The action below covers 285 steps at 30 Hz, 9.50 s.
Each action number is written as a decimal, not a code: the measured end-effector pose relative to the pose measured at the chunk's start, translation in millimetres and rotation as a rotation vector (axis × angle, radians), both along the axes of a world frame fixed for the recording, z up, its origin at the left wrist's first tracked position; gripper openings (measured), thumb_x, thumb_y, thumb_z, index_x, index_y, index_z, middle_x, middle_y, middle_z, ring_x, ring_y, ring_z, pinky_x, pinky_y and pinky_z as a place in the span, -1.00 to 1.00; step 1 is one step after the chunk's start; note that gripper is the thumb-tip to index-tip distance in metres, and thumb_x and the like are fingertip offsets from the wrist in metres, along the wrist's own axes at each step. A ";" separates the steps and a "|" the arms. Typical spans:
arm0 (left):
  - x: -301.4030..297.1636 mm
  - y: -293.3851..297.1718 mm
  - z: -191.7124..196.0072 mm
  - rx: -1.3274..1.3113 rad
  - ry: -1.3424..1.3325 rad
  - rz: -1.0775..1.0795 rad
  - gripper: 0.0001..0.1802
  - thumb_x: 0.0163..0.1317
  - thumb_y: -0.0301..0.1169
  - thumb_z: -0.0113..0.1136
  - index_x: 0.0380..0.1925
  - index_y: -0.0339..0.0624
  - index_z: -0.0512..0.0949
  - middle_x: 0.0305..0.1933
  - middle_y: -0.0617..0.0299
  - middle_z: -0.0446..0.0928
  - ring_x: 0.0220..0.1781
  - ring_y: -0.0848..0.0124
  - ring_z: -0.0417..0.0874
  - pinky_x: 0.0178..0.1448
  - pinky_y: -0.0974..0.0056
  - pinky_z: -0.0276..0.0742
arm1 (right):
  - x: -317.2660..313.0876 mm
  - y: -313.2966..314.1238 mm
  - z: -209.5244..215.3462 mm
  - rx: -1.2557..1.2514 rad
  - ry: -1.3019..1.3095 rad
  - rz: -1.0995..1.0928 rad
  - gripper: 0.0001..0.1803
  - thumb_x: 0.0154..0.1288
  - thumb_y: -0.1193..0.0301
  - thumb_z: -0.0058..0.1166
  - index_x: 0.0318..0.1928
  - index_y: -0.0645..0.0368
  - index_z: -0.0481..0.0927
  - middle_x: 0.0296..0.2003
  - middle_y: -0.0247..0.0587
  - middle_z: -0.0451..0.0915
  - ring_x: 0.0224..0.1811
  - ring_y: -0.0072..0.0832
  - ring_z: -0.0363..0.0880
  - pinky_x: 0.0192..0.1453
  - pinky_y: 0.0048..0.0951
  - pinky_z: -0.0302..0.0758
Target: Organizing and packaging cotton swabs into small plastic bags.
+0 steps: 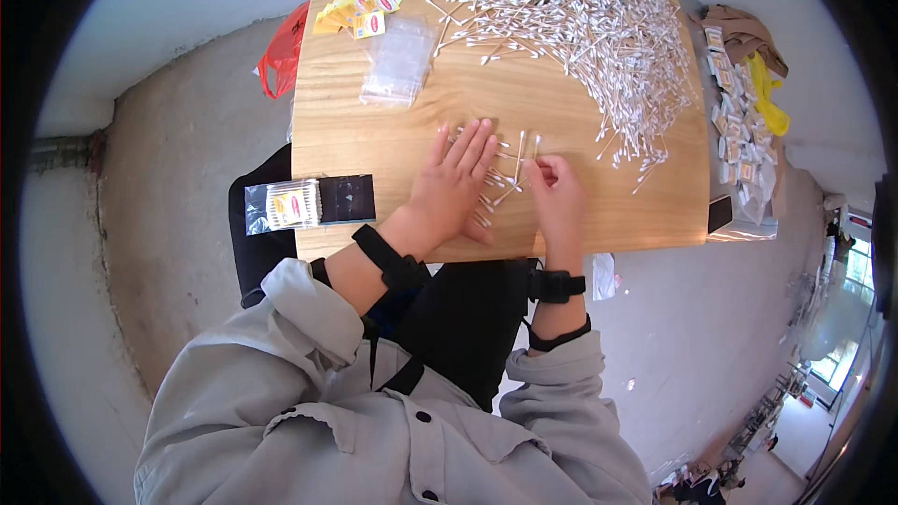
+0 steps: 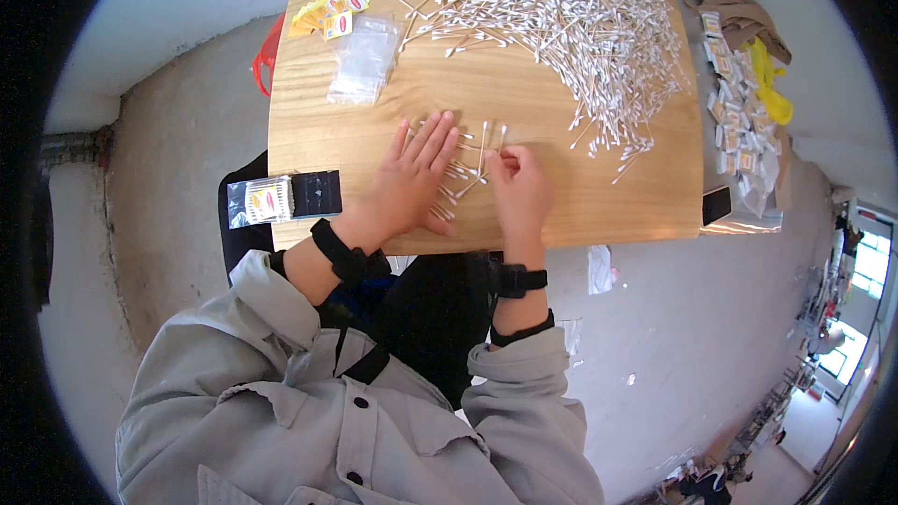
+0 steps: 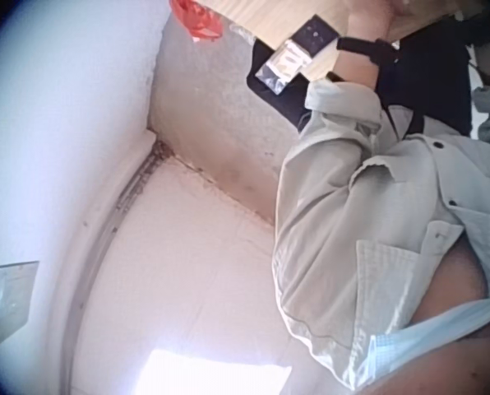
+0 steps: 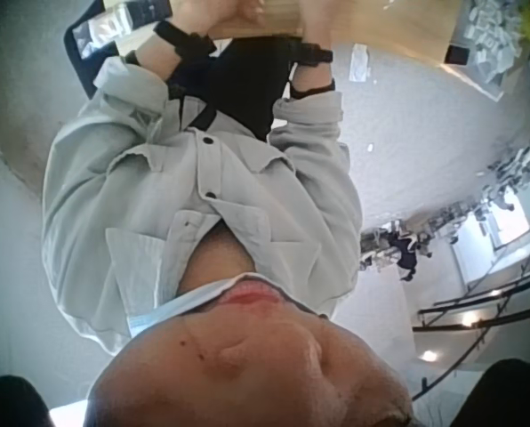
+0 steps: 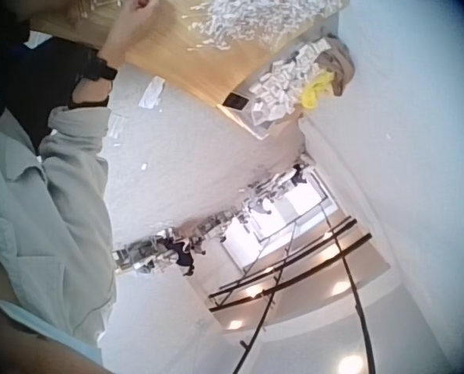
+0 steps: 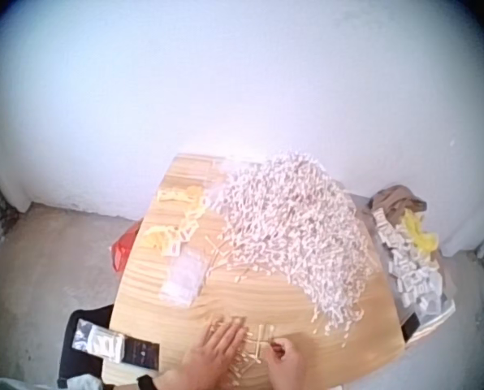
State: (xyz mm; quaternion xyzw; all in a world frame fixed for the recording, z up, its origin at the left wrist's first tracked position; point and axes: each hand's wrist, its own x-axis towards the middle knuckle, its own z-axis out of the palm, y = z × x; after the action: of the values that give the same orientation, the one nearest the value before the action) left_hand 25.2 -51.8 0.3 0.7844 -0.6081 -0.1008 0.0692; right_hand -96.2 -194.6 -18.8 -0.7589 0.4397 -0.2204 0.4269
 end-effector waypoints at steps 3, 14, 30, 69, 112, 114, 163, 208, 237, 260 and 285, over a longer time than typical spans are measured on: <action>-5.9 1.4 -0.4 0.044 -0.002 0.033 0.50 -0.44 0.45 0.27 0.42 -0.34 0.00 0.54 -0.06 -0.09 0.59 0.15 -0.13 0.56 -0.09 -0.29 | 10.4 1.9 5.4 -0.124 0.213 0.105 -0.79 0.16 0.35 0.25 -0.25 0.20 0.59 -0.42 -0.23 0.64 -0.42 -0.41 0.62 -0.27 -0.42 0.54; 2.0 8.8 -3.0 -0.047 0.047 -0.076 0.44 -0.41 0.37 0.31 0.42 -0.31 0.02 0.55 0.00 -0.09 0.58 0.16 -0.12 0.54 -0.10 -0.19 | 19.0 -19.0 -1.5 -0.246 0.125 0.165 -0.87 0.21 0.48 0.15 -0.21 0.18 0.61 -0.40 -0.20 0.58 -0.38 -0.38 0.60 -0.23 -0.41 0.53; 3.0 11.0 -0.2 -0.021 0.025 -0.119 0.45 -0.45 0.41 0.31 0.40 -0.31 0.06 0.54 0.04 -0.06 0.58 0.21 -0.10 0.56 -0.06 -0.26 | -42.7 -6.6 10.5 -0.151 0.163 0.159 -0.83 0.10 0.47 0.26 -0.27 0.19 0.61 -0.32 -0.17 0.48 -0.30 -0.32 0.53 -0.16 -0.33 0.49; -13.0 9.3 -5.4 -0.103 0.089 0.041 0.47 -0.40 0.35 0.36 0.40 -0.40 -0.02 0.52 -0.11 -0.08 0.57 0.07 -0.11 0.56 -0.01 -0.24 | -3.1 49.8 -6.9 0.208 -0.551 -0.283 -0.58 0.55 0.27 -0.32 0.17 0.33 0.39 0.10 -0.06 0.38 0.13 -0.33 0.42 0.28 -0.34 0.34; 1.6 13.4 -4.1 -0.107 0.114 -0.034 0.51 -0.51 0.28 0.45 0.42 -0.33 -0.02 0.51 -0.03 -0.03 0.57 0.08 -0.12 0.54 -0.14 -0.24 | 18.1 58.8 -6.2 0.344 -0.691 -0.108 -0.30 0.54 -0.02 -0.53 0.33 0.38 0.13 0.28 0.14 0.23 0.42 -0.23 0.13 0.52 -0.22 -0.03; 2.3 21.0 -2.7 -0.100 0.137 -0.080 0.53 -0.54 0.22 0.50 0.43 -0.32 -0.06 0.52 -0.05 -0.07 0.58 0.05 -0.13 0.54 -0.14 -0.23 | 18.7 57.8 -6.9 0.343 -0.698 -0.110 -0.30 0.54 -0.02 -0.53 0.33 0.38 0.13 0.28 0.14 0.22 0.42 -0.23 0.12 0.52 -0.23 -0.05; 13.0 38.0 -3.8 0.006 0.027 0.272 0.64 -0.61 0.45 0.34 0.40 -0.46 -0.07 0.52 -0.19 -0.14 0.58 0.01 -0.18 0.54 -0.10 -0.20 | 48.2 58.5 -12.1 0.306 -0.594 -0.008 -0.35 0.55 0.07 -0.51 0.37 0.35 0.06 0.33 0.10 0.15 0.46 -0.26 0.03 0.55 -0.29 -0.13; -35.2 56.5 -3.0 -0.138 0.156 0.227 0.39 -0.38 0.28 0.40 0.38 -0.38 0.05 0.52 -0.08 -0.06 0.57 0.12 -0.08 0.57 -0.01 -0.20 | 24.2 90.4 -9.8 0.233 -0.588 0.020 -0.56 0.52 0.26 -0.25 0.20 0.34 0.35 0.17 -0.04 0.38 0.23 -0.31 0.34 0.29 -0.33 0.28; -1.6 147.1 -3.8 -0.061 -0.038 0.461 0.14 -0.03 0.19 0.16 0.37 -0.46 0.05 0.52 -0.11 -0.04 0.58 0.09 -0.11 0.54 -0.09 -0.22 | 103.8 187.5 -7.5 0.416 -0.564 0.085 -0.64 0.48 0.38 -0.29 0.14 0.33 0.37 0.06 0.10 0.40 0.21 -0.16 0.33 0.32 -0.24 0.25; 40.4 192.4 20.4 -0.472 0.029 0.680 -0.11 -0.02 -0.26 0.40 0.29 -0.32 0.21 0.37 -0.15 0.13 0.45 -0.06 0.09 0.47 -0.03 0.05 | 127.3 166.9 -3.2 -0.748 0.076 0.521 -0.59 0.18 0.55 -0.03 0.08 0.16 0.47 0.02 -0.11 0.37 0.22 -0.12 0.29 0.36 -0.09 0.19; 85.9 213.9 -74.7 -0.945 1.757 1.253 -0.72 0.39 -0.17 0.10 -0.23 -0.17 0.55 -0.28 0.27 0.66 -0.28 0.50 0.68 -0.16 0.38 0.60 | 139.4 174.9 -10.1 -0.580 -0.035 0.596 -0.62 0.18 0.60 -0.08 0.06 0.27 0.46 -0.03 -0.05 0.37 0.25 -0.08 0.29 0.33 -0.15 0.25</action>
State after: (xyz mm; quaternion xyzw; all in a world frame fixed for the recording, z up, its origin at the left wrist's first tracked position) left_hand 111.0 162.0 -74.4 0.5040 0.1630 -0.3195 0.7857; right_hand 43.1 -19.7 -28.9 -0.9379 0.1134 -0.2146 0.2479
